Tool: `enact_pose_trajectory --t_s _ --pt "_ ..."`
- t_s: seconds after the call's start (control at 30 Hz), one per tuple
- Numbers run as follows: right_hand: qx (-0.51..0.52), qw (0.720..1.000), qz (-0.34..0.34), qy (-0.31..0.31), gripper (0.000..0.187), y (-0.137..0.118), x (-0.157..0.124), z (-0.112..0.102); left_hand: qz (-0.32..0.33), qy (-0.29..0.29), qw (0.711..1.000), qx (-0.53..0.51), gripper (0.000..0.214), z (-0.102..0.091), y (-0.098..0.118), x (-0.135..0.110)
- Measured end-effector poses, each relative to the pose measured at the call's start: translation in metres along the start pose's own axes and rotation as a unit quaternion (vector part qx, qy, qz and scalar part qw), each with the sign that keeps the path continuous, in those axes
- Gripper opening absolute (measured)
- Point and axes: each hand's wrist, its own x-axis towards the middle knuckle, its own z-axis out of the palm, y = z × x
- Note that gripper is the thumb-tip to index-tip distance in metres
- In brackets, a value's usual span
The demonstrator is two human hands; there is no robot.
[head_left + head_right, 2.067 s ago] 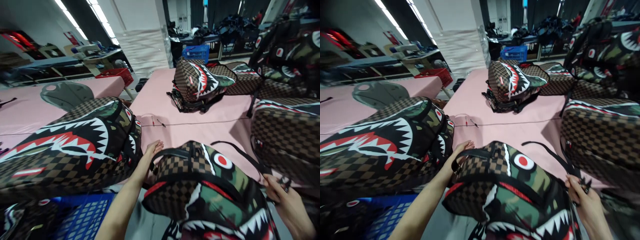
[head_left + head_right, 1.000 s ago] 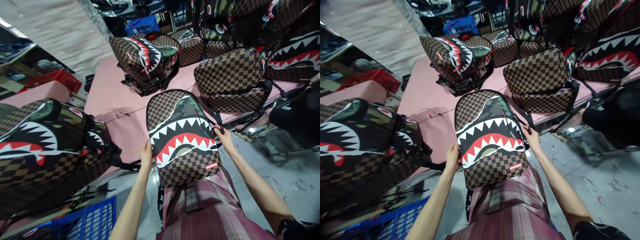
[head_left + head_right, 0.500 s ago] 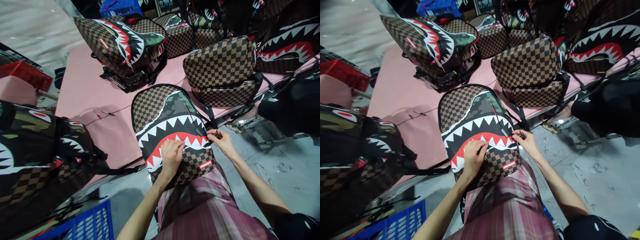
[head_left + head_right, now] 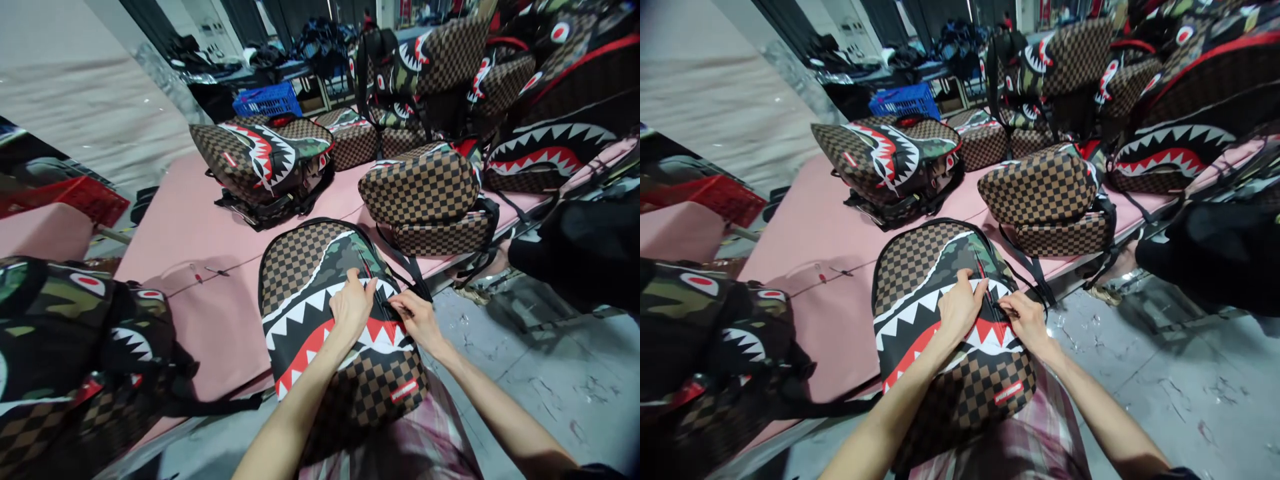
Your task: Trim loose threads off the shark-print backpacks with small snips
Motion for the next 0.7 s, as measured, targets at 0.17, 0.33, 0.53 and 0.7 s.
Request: enact_pose_trajectory --t_s 0.17,0.33,0.53,0.7 --pt "0.050 0.998 0.026 -0.037 0.013 0.002 0.008 0.002 -0.018 -0.048 0.996 0.070 0.063 -0.006 0.010 0.019" --pt "0.067 0.994 0.012 -0.090 0.014 0.006 0.018 0.006 -0.031 -0.076 0.996 0.040 0.059 -0.004 -0.003 0.021" --pt "0.080 0.990 -0.004 -0.117 0.012 0.002 0.021 0.015 -0.062 -0.134 0.989 0.013 0.051 -0.002 -0.017 0.019" --pt "0.093 0.989 -0.026 -0.108 0.015 -0.004 0.003 0.018 -0.055 -0.123 0.991 0.024 0.049 0.004 -0.025 0.013"
